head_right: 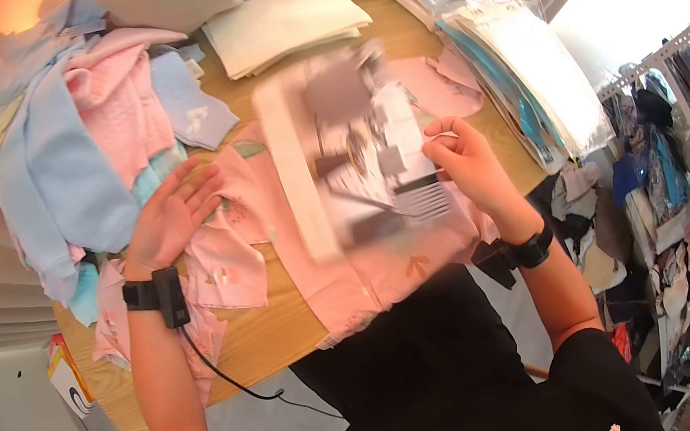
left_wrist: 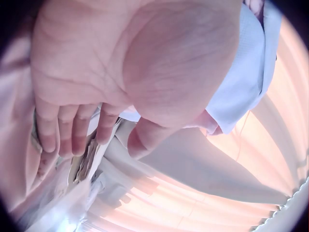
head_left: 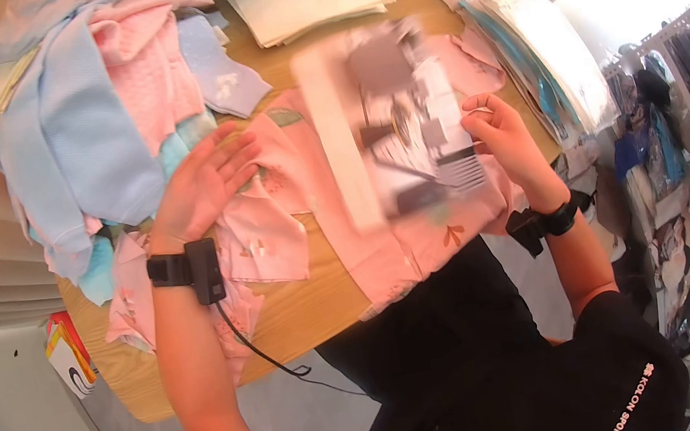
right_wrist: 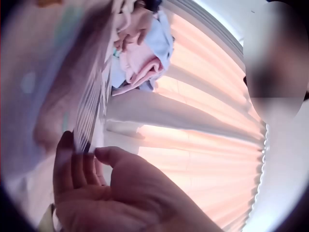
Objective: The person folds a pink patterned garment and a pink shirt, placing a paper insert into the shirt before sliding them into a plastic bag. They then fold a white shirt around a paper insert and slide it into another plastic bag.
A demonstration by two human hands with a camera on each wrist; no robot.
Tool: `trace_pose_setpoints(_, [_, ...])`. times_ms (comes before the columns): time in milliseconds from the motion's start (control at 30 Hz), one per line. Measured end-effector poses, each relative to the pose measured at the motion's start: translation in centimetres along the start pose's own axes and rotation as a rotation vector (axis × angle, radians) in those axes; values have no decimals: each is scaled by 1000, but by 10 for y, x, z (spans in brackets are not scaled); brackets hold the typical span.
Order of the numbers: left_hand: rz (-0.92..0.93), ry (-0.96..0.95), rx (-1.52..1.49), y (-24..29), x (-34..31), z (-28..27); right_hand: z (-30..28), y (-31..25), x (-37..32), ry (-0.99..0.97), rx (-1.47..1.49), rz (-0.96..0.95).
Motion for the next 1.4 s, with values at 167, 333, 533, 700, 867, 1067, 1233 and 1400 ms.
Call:
trace_pose_setpoints(167, [23,38,39,3,-1,2,-17,19,-21,54,-209,-126])
trace_pose_setpoints(333, [28,35,49,2,0,-1,-11,14,-13,170,-290,-205])
trace_pose_setpoints(533, [31,31,25,3,-3,2,-6,5,-6,251,-447,-216])
trace_pose_setpoints(700, [21,66,31,4,0,0,12,-32,-24,283,-930,-360])
trace_pose_setpoints(867, [25,71,8,3,-1,0,65,-51,-70,-97,-1091,-573])
trace_pose_setpoints(1067, [30,67,37,3,-2,3,88,-20,-86,-259,-1116,-528])
trace_pose_setpoints(1233, [37,50,60,2,0,5,-20,-10,-31,208,-217,-346])
trace_pose_setpoints(1400, [35,30,23,3,-2,2,-94,-8,39,284,-479,-323])
Point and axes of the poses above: each hand's wrist, its own x-axis towards the middle knuckle, its own z-axis out of the palm, y = z × x, the point moved 10 cm from there along x, towards the middle knuckle, and after that the axes turned 1 degree about -z, right-handed, at the moved point
